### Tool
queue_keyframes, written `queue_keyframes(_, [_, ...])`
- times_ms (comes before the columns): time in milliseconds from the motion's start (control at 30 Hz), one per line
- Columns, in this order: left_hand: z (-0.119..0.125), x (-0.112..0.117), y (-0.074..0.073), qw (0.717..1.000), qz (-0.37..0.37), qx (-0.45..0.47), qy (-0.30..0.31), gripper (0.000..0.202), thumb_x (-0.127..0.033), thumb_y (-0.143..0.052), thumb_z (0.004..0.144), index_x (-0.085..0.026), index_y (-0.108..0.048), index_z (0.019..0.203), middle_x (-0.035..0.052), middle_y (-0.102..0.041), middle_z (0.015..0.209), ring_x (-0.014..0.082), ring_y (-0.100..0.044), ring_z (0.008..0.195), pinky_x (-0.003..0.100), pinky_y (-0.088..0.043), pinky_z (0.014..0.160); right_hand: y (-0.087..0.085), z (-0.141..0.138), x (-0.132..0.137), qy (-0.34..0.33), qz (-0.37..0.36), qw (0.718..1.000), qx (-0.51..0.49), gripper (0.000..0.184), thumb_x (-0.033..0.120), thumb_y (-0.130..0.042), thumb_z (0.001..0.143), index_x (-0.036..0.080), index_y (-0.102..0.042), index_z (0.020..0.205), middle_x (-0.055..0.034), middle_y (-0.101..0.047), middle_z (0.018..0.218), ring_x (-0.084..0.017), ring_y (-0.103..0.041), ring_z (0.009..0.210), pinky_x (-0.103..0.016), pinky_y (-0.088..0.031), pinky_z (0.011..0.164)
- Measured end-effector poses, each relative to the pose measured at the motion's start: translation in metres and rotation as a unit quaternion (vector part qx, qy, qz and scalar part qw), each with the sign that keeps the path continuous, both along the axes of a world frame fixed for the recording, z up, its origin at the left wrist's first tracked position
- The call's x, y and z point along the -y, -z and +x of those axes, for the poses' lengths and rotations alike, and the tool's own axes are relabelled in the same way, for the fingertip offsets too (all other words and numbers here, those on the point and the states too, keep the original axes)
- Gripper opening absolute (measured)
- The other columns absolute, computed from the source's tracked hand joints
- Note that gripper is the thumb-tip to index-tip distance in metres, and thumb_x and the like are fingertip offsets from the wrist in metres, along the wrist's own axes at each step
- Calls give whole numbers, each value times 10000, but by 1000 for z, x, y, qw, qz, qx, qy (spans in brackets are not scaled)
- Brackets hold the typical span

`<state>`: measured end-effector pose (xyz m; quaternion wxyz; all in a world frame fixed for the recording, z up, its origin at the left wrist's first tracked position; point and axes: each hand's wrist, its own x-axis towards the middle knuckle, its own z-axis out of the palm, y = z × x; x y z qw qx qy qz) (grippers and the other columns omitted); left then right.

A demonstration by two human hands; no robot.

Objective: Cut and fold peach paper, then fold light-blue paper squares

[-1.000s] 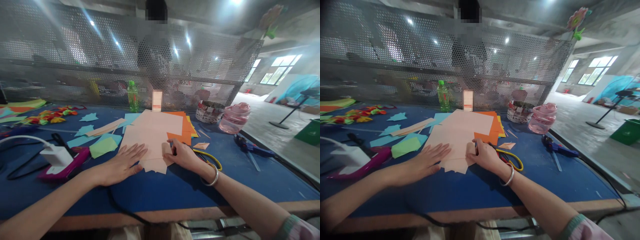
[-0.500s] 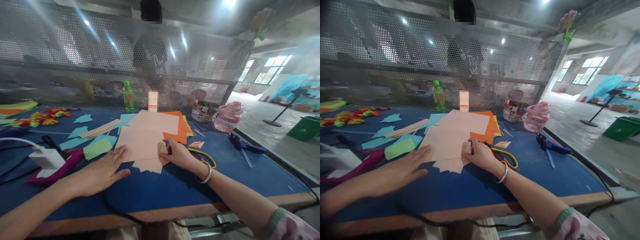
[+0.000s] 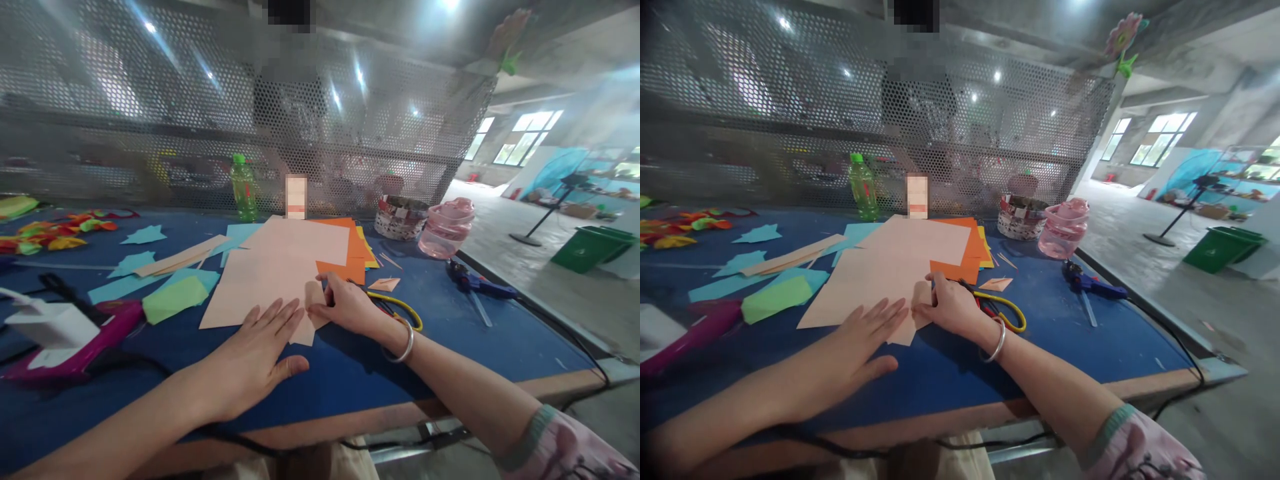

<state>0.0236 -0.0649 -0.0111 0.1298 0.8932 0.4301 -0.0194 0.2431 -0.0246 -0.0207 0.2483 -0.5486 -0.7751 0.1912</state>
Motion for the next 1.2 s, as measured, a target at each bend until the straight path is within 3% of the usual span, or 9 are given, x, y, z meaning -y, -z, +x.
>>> queue_keyframes(200, [-19, -2, 10, 1000, 15, -9, -12, 754, -692, -316, 947, -304, -183, 1579, 64, -172, 1651, 418, -110, 1517, 723, -165, 1138, 0, 7, -6, -26, -36, 999, -30, 592, 245, -742, 798, 121, -487, 1317, -8, -676, 832, -160, -622, 735, -265, -423, 690])
queue_keyframes(367, [-45, -4, 22, 998, 62, 3, -8, 683, -641, -359, 966, -393, -142, 1565, 24, -198, 1652, 416, -158, 1510, 684, -226, 1139, 1, 9, -7, -42, -36, 998, -32, 615, 184, -717, 799, 107, -465, 1355, -22, -680, 864, -156, -618, 753, -264, -429, 702])
queue_keyframes(533, [-65, 0, 7, 999, 24, 3, -26, 718, -656, -408, 943, -372, -181, 1562, -10, -202, 1645, 383, -208, 1504, 565, -272, 1182, 3, 11, -8, -49, -41, 997, -32, 645, 151, -700, 802, 107, -432, 1387, -18, -675, 863, -148, -612, 742, -261, -432, 705])
queue_keyframes(633, [-72, 2, -2, 999, -4, -8, -35, 728, -665, -385, 944, -351, -164, 1562, -6, -174, 1643, 380, -199, 1502, 576, -267, 1184, 2, 13, -10, -59, -51, 996, -38, 660, 124, -684, 800, 109, -415, 1403, -17, -670, 865, -141, -612, 740, -257, -436, 706])
queue_keyframes(967, [-67, -2, -6, 996, -22, -20, -79, 771, -710, -396, 911, -320, -270, 1564, 3, -234, 1629, 370, -211, 1496, 578, -259, 1192, 0, 14, -15, -50, -113, 984, -126, 792, 107, -725, 732, 102, -359, 1434, 19, -627, 811, -117, -561, 660, -244, -442, 631])
queue_keyframes(1067, [-69, -13, -13, 996, 10, 6, -86, 765, -725, -415, 892, -307, -400, 1532, 11, -330, 1609, 357, -306, 1475, 532, -293, 1192, 2, 13, -16, -43, -134, 977, -162, 874, 90, -729, 710, 95, -295, 1468, 42, -618, 769, -120, -564, 644, -245, -441, 618])
queue_keyframes(1200, [-70, -40, -26, 981, 138, 54, -126, 976, -767, -509, 800, -173, -348, 1557, 103, -283, 1636, 392, -264, 1488, 518, -272, 1200, 1, 15, -18, -57, -159, 966, -197, 815, 67, -705, 711, 114, -339, 1437, 39, -632, 745, -142, -620, 708, -241, -464, 640])
